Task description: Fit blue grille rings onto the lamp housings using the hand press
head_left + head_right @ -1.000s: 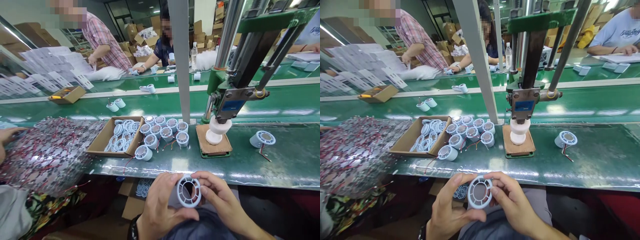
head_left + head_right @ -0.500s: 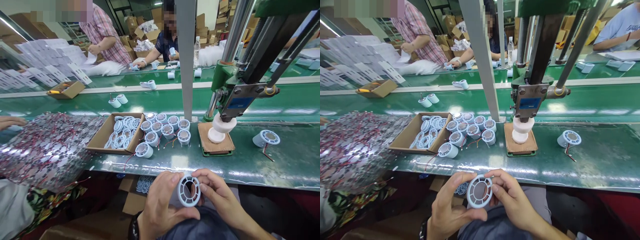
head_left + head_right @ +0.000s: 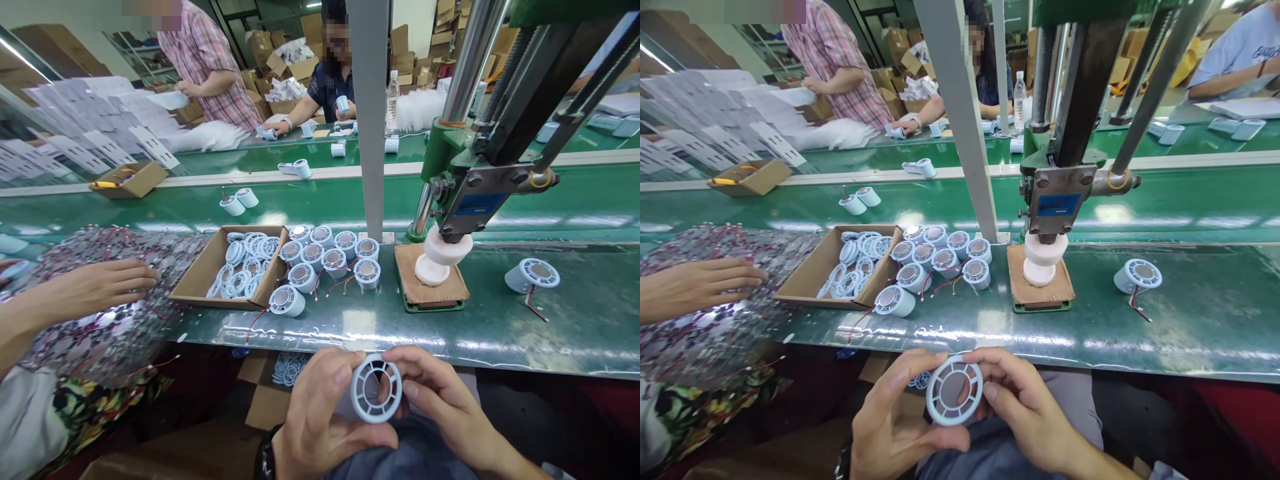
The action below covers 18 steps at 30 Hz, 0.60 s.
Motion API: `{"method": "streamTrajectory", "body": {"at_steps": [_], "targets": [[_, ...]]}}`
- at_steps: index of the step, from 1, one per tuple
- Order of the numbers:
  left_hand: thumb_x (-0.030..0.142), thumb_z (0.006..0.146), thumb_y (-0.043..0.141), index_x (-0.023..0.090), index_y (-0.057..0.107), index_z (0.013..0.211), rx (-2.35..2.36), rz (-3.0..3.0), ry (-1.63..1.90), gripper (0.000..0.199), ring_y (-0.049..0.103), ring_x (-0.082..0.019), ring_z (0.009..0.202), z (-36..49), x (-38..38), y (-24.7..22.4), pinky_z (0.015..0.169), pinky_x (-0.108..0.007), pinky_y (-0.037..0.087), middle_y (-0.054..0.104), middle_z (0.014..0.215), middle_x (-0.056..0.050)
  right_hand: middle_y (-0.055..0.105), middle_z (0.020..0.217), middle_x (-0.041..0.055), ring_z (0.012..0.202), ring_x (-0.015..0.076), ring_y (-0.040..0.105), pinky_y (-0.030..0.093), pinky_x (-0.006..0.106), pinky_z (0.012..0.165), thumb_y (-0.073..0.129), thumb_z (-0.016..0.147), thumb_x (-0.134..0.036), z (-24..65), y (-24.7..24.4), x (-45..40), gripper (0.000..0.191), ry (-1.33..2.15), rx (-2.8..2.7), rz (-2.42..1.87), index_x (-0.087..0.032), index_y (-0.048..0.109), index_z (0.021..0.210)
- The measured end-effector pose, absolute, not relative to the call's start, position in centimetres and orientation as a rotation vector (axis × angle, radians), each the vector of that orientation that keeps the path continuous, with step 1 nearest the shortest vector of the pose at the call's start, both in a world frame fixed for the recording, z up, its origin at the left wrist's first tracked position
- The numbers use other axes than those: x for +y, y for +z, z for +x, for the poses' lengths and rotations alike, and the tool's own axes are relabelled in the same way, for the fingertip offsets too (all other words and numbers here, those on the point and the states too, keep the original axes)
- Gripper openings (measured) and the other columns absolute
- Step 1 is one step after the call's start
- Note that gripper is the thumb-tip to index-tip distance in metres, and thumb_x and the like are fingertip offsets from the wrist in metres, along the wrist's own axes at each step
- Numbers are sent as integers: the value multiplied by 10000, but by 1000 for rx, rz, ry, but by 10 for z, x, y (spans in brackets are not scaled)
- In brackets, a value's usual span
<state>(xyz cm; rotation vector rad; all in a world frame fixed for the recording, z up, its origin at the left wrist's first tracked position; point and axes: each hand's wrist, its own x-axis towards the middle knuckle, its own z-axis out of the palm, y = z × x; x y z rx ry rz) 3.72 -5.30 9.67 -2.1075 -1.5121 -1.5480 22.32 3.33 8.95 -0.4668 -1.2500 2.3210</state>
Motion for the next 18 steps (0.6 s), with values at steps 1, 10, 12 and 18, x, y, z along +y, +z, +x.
{"method": "streamTrajectory", "body": {"at_steps": [1,10,12,18], "targets": [[541,805,764,237,331,1573,-1513,-2104,-1546,932,767,-229,860,37,-54,96,828,-373,636,780,968,-95,736,1024,37,839,100,658,532,205,752,665,979,-390,223,90,33,270,2327,-1255,-456,-305,683,1235],[591,784,757,284,276,1593,-1566,-2066,-1569,990,778,-242,813,42,-55,97,773,-395,646,792,942,-92,724,1052,58,940,163,674,529,274,817,709,944,-377,227,87,30,361,2299,-1358,-476,-292,607,1280],[607,771,758,287,276,1591,-1575,-2050,-1577,1003,774,-239,805,42,-55,96,767,-397,644,789,941,-90,720,1034,52,929,169,667,513,290,828,720,936,-379,229,84,29,410,2267,-1390,-493,-299,571,1310],[647,739,753,266,323,1569,-1597,-1981,-1624,1009,755,-227,756,45,-54,95,721,-378,637,777,910,-91,689,953,26,854,157,619,461,301,809,724,930,-418,227,83,27,535,2228,-1417,-506,-307,469,1387]]}}
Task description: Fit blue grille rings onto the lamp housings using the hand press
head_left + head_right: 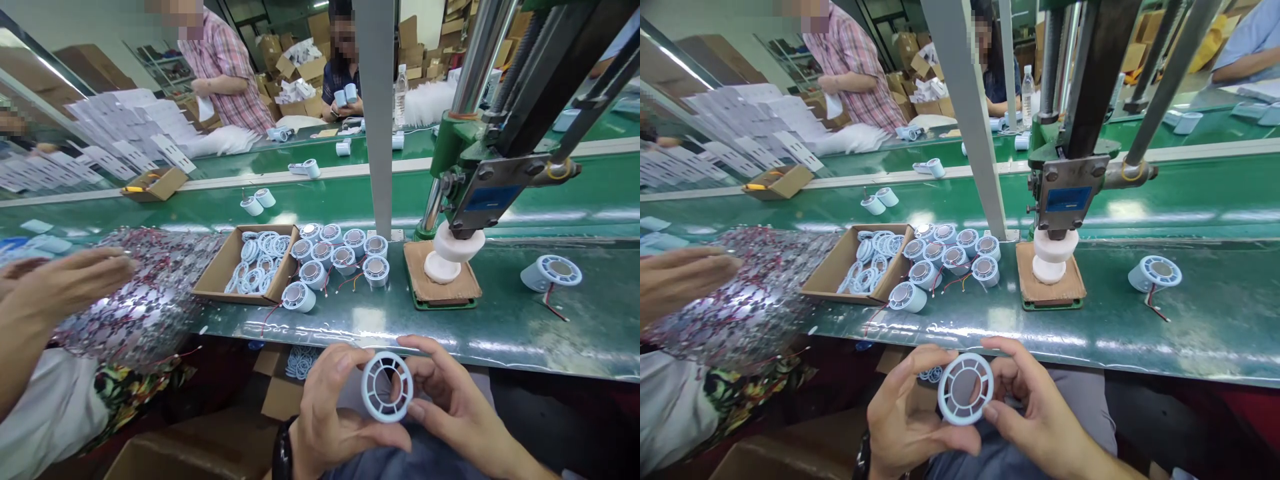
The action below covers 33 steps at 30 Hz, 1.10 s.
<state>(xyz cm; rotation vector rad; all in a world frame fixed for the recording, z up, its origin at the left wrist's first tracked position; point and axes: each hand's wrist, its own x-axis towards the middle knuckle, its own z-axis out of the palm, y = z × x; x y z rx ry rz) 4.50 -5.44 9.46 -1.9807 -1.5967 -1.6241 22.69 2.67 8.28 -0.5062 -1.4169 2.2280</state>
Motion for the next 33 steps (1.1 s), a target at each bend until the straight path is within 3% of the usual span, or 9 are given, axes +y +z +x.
{"method": "streamTrajectory", "body": {"at_steps": [9,21,33], "targets": [[744,674,699,203,355,1541,-1669,-1892,-1669,1078,744,-223,698,48,-55,92,672,-347,642,741,835,-65,660,953,28,849,155,586,433,303,806,698,940,-467,226,87,24,638,2258,-1427,-491,-292,372,1459],[753,666,705,178,380,1526,-1685,-1869,-1693,1084,749,-223,630,49,-54,91,619,-337,636,727,834,-49,620,924,-1,789,113,568,426,257,733,618,1006,-421,229,83,24,541,2306,-1357,-433,-306,364,1469],[773,678,677,182,370,1511,-1757,-1905,-1675,1067,749,-218,656,50,-55,92,640,-326,628,733,836,-56,650,910,5,775,96,597,472,219,710,683,966,-416,225,85,24,508,2347,-1266,-456,-283,468,1406]]}}
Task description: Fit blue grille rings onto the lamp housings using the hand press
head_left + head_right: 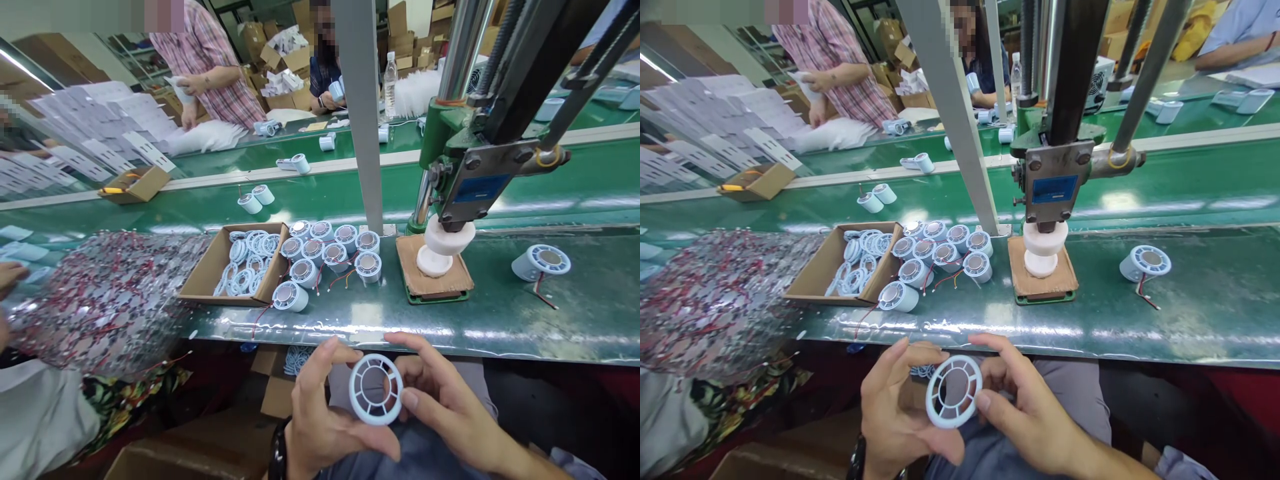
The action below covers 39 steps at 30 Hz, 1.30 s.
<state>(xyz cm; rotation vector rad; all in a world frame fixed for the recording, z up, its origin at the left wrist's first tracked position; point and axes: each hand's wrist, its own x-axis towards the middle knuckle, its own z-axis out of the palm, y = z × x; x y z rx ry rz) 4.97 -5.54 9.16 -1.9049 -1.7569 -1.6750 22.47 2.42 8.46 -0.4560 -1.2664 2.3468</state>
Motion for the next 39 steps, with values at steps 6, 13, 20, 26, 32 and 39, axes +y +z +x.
{"method": "streamTrajectory", "body": {"at_steps": [6,13,20,26,32,39], "targets": [[798,830,535,199,406,1491,-1969,-1984,-1484,901,769,-244,807,53,-63,93,744,-351,616,757,954,-91,670,748,-9,508,51,540,415,147,476,820,833,-425,216,82,28,435,2430,-972,-540,-200,628,1151],[523,1006,473,199,340,1519,-2128,-2037,-1410,622,743,-247,952,58,-71,96,851,-366,569,735,1083,-98,675,694,-15,483,50,554,459,137,455,864,786,-408,213,85,28,449,2460,-836,-525,-182,648,1109],[323,947,539,195,285,1557,-2269,-2041,-1330,673,722,-283,1073,61,-78,91,917,-410,570,698,1243,-135,681,758,-9,570,64,609,490,146,520,798,869,-380,214,80,22,394,2307,-1013,-568,-205,620,1174],[284,922,556,205,265,1561,-2318,-2023,-1351,706,727,-284,1062,64,-76,92,907,-413,586,687,1259,-138,671,768,-11,581,66,618,492,159,551,787,875,-413,213,80,23,406,2272,-1079,-606,-206,608,1176],[261,914,543,242,278,1554,-2333,-2035,-1397,694,709,-282,1101,62,-78,89,953,-421,565,666,1298,-124,672,777,-8,591,71,618,493,170,567,782,877,-415,215,80,21,419,2268,-1092,-617,-211,597,1193],[262,909,559,235,287,1562,-2304,-2010,-1419,709,719,-285,1081,62,-76,86,919,-412,591,674,1284,-126,667,773,-8,590,79,616,488,179,564,787,870,-420,214,80,22,431,2266,-1083,-610,-212,590,1191]]}}
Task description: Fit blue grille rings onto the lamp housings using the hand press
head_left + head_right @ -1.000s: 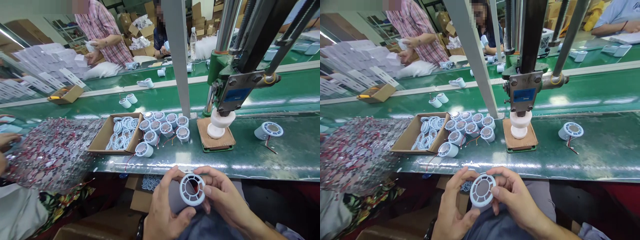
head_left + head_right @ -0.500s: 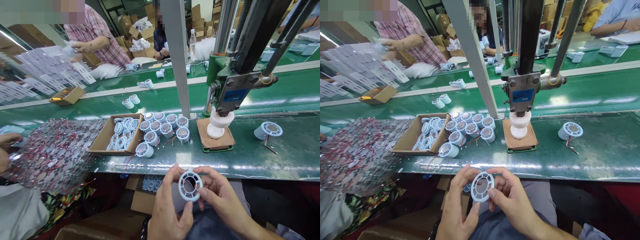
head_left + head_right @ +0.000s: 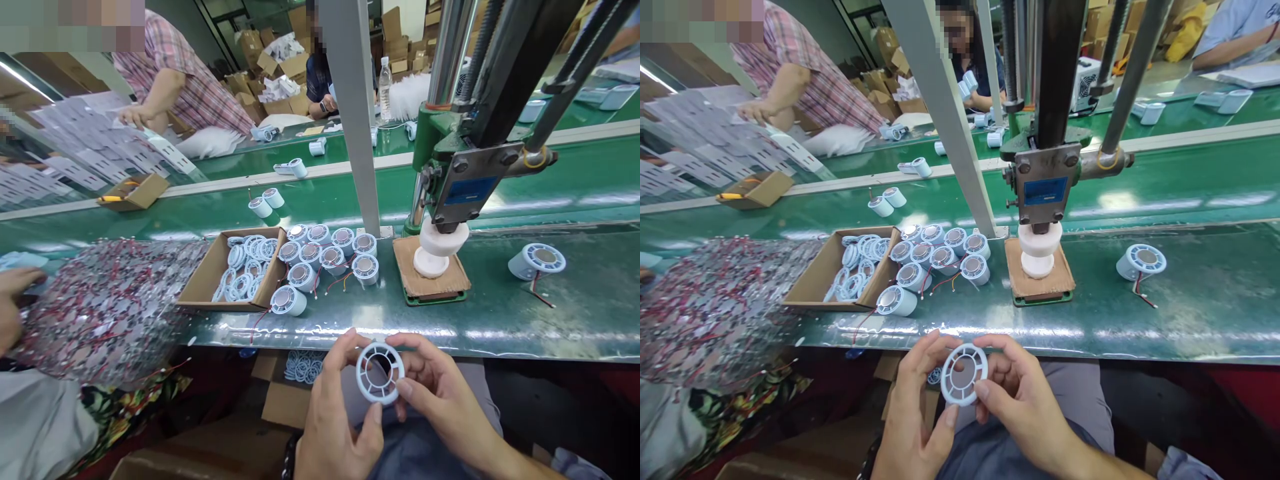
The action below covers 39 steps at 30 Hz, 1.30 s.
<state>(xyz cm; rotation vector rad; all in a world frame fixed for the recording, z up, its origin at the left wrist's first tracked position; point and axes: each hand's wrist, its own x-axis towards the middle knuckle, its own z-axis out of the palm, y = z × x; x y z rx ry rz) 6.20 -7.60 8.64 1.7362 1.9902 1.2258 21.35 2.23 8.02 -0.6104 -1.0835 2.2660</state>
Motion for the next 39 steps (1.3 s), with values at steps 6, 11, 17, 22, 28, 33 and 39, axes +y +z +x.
{"method": "streamTrajectory", "body": {"at_steps": [6,11,17,22,28,33,39], "targets": [[282,899,639,208,313,1568,1992,1752,1339,748,676,-309,1196,63,-83,73,973,-421,599,632,1367,-162,675,819,-6,649,79,619,510,180,619,795,859,-443,214,86,20,495,2289,-1073,-587,-239,556,1242],[255,880,748,238,345,1548,1839,1764,1617,781,647,-220,1239,69,-76,72,1060,-320,548,640,1333,-110,702,875,2,789,90,650,549,190,738,772,892,-418,215,90,17,480,2305,-1092,-531,-263,532,1277],[225,871,765,245,338,1554,1715,1744,1733,805,650,-208,1216,71,-70,76,1038,-313,562,647,1318,-108,704,880,5,777,90,636,545,179,706,755,908,-420,216,89,17,463,2333,-1090,-493,-272,535,1287],[210,874,769,263,349,1552,1669,1784,1731,800,674,-213,1153,69,-69,82,1001,-335,585,679,1269,-109,707,908,6,832,102,668,549,192,763,743,915,-424,216,86,14,499,2293,-1132,-509,-283,503,1329],[206,908,744,274,320,1567,1615,1900,1763,786,673,-200,1106,62,-68,80,984,-348,578,714,1213,-100,710,897,-13,815,103,675,544,198,800,621,978,-239,219,76,10,503,1937,-1513,-537,-327,424,1433],[154,901,740,241,389,1524,1644,1985,1745,721,654,-195,1093,54,-76,72,975,-338,568,728,1191,-101,741,903,-22,785,111,700,566,203,794,558,936,-90,220,71,8,667,1557,-1855,-514,-341,319,1506],[228,906,739,247,412,1501,1687,1941,1744,679,675,-245,1096,43,-90,46,952,-405,579,736,1192,-131,779,926,-18,773,127,735,599,225,806,548,944,-88,212,71,8,722,1317,-2036,-469,-334,254,1555]]}}
